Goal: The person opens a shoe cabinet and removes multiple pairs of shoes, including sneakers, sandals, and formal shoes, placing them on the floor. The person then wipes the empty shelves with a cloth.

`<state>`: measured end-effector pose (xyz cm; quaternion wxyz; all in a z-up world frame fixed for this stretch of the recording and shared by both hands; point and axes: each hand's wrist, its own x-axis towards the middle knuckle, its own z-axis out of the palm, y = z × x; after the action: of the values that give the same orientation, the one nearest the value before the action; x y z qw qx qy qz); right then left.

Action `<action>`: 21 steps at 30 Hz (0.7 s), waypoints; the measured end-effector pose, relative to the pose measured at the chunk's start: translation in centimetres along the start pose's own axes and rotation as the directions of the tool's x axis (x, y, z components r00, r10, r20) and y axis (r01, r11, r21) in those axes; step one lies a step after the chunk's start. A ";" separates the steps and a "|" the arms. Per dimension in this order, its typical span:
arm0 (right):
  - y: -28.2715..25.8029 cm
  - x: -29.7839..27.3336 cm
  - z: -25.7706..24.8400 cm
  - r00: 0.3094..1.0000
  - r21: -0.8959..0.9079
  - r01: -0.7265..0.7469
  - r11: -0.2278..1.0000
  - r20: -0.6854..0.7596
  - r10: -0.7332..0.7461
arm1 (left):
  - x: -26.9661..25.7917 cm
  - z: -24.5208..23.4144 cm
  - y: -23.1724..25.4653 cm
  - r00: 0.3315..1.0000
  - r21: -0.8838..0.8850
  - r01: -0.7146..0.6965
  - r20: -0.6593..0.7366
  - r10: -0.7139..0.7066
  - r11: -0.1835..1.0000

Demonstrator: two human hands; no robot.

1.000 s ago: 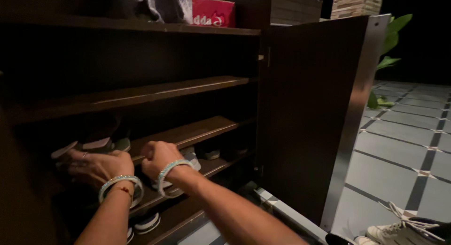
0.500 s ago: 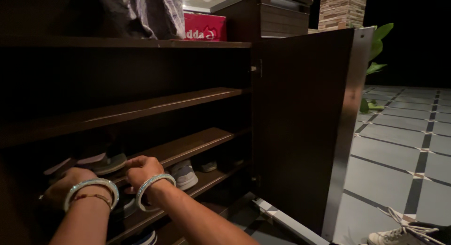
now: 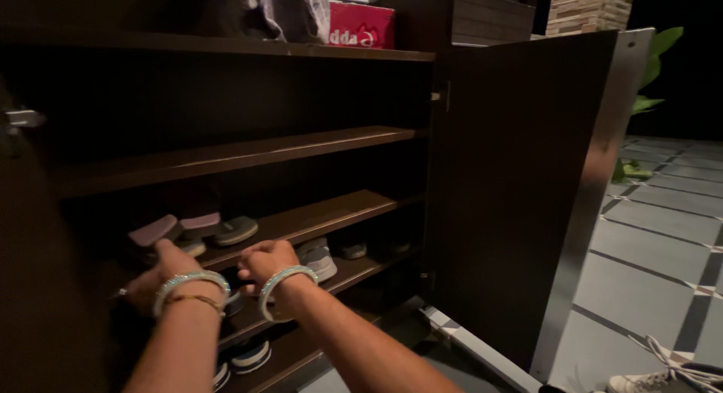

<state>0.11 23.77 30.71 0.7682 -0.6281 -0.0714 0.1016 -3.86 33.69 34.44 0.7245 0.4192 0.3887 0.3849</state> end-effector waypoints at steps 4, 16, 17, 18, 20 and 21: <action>-1.0 -1.1 -0.1 0.993 -0.018 -0.025 1.000 -0.119 0.023 | -3.5 -1.3 -1.0 0.999 -0.049 0.017 -0.039 -0.019 0.999; 0.9 9.6 -1.5 0.562 -0.740 0.303 0.601 -0.370 -0.739 | 1.1 -0.3 -4.9 0.990 0.000 -0.044 -0.134 0.044 0.999; 0.5 10.0 -1.3 0.669 -0.674 0.253 0.694 -0.396 -0.629 | 1.5 -0.3 -4.9 0.990 0.014 -0.062 -0.125 0.063 0.998; -0.5 10.0 -1.1 0.761 -0.604 0.190 0.774 -0.407 -0.505 | 1.9 -0.4 -4.8 0.990 0.028 -0.079 -0.116 0.082 0.996; -2.8 8.8 -0.9 0.885 -0.494 0.062 0.867 -0.375 -0.277 | 1.7 -0.1 -4.7 0.992 0.028 -0.086 -0.094 0.088 0.996; -3.6 8.0 -0.5 0.924 -0.455 0.005 0.891 -0.338 -0.178 | 1.7 -0.4 -4.8 0.993 0.018 -0.077 -0.085 0.078 0.997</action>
<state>8.26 24.57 33.94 0.6072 -0.7906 0.0237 -0.0748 -2.39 33.66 29.58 0.6886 0.4223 0.4058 0.4276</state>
